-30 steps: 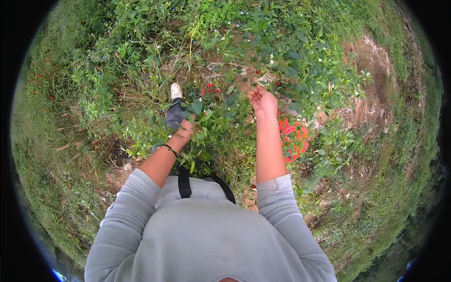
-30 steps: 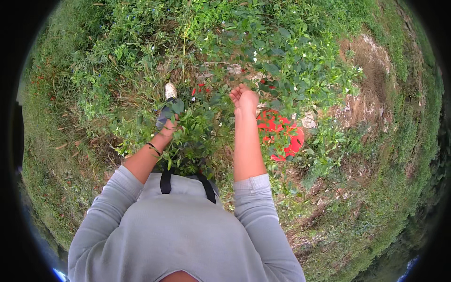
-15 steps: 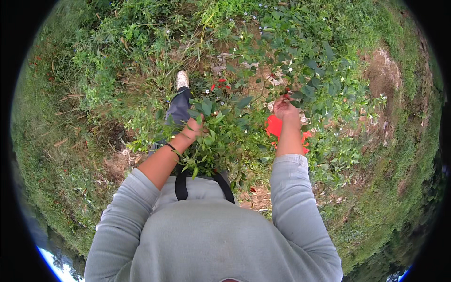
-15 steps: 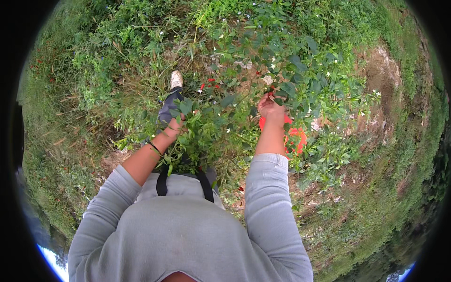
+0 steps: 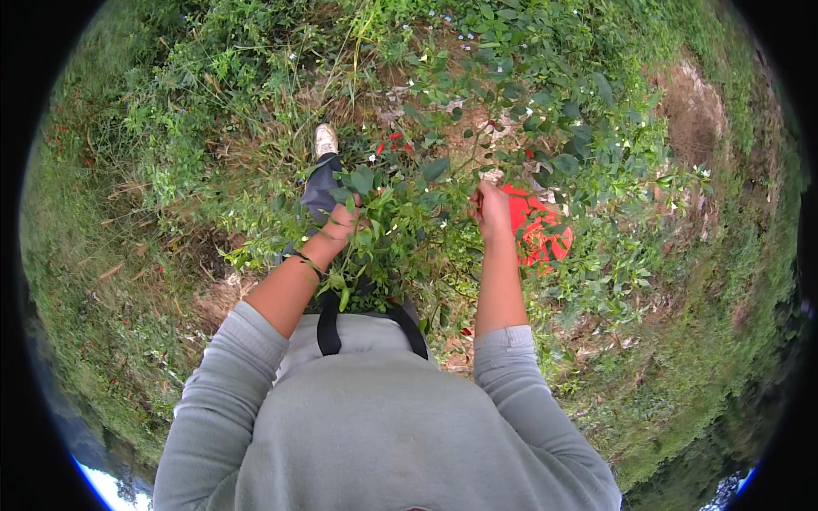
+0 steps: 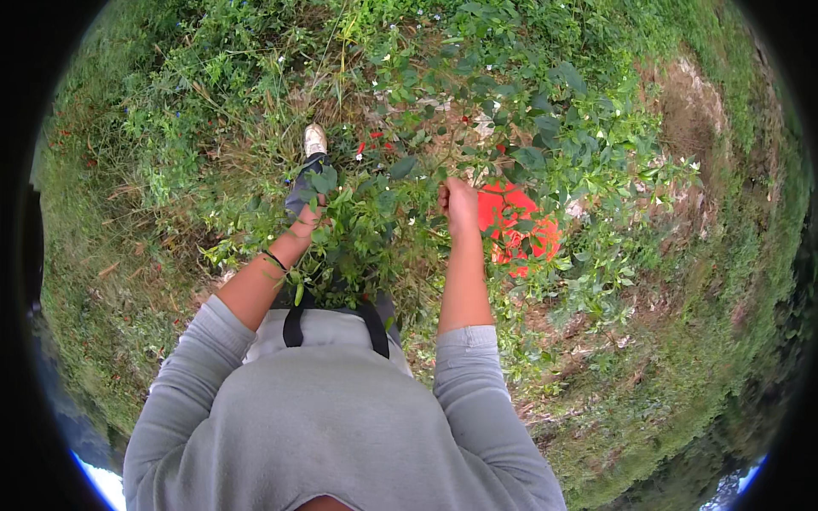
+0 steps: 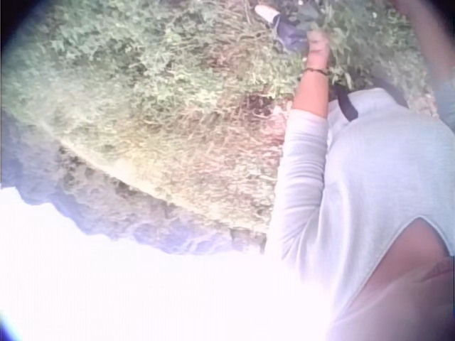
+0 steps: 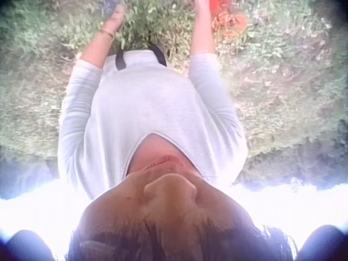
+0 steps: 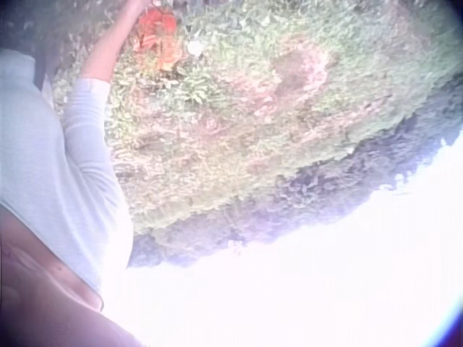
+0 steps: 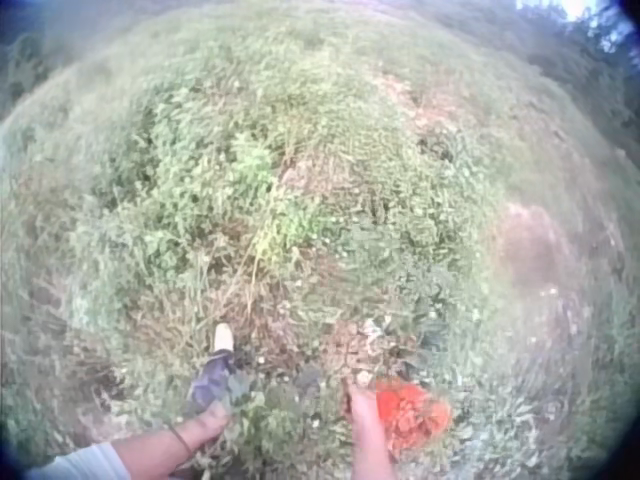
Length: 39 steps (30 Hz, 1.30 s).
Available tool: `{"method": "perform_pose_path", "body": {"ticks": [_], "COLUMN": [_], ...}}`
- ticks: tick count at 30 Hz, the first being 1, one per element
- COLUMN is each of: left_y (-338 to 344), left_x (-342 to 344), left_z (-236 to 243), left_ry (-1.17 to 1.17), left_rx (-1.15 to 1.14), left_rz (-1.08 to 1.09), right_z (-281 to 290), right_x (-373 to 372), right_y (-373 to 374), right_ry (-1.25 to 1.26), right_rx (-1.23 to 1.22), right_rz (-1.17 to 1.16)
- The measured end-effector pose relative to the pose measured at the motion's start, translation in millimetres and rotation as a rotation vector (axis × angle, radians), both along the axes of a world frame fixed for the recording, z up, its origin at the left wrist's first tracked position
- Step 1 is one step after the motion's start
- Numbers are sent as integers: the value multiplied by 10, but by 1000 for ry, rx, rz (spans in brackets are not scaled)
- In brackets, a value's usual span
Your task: The person picks red chili peppers from plants in an outdoor garden and places them into a red bucket. The person moves between plants, plucks chilies by hand, and deposits them into the bucket.
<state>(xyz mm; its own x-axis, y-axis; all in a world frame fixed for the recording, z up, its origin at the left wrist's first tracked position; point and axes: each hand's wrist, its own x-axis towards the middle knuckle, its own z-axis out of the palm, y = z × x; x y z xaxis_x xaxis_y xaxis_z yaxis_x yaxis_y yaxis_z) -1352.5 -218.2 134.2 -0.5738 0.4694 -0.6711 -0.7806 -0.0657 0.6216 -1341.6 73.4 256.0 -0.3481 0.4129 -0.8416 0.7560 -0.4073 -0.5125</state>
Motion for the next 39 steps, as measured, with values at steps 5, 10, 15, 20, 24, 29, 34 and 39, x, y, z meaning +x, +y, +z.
{"method": "perform_pose_path", "body": {"ticks": [5, 10, 15, 20, 24, 29, 34, 39], "left_y": [41, -17, -139, -1, -43, -97, -144, -153], "left_x": [188, 400, 424, 195, 49, 36, 92, 18], "left_z": [-625, -1107, -1314, -467, 230, 337, 129, 85], "left_ry": [-142, -264, -246, -127, -109, -227, -225, -261], "left_rx": [115, 221, 222, 141, 82, 173, 159, 102], "left_rz": [144, 278, 295, 143, 126, 196, 217, 152], "right_z": [-43, -8, -34, -199, -285, -448, -401, -340], "right_x": [557, 519, 114, -334, -633, -736, -805, -792], "right_y": [246, 321, 119, 445, 619, 873, 847, 890], "right_ry": [204, 358, 503, 274, 223, 81, -36, -100], "right_rx": [-291, -423, -658, -405, -282, -405, -298, -365], "right_rz": [-377, -801, -920, -1040, -1007, -1016, -760, -684]}}
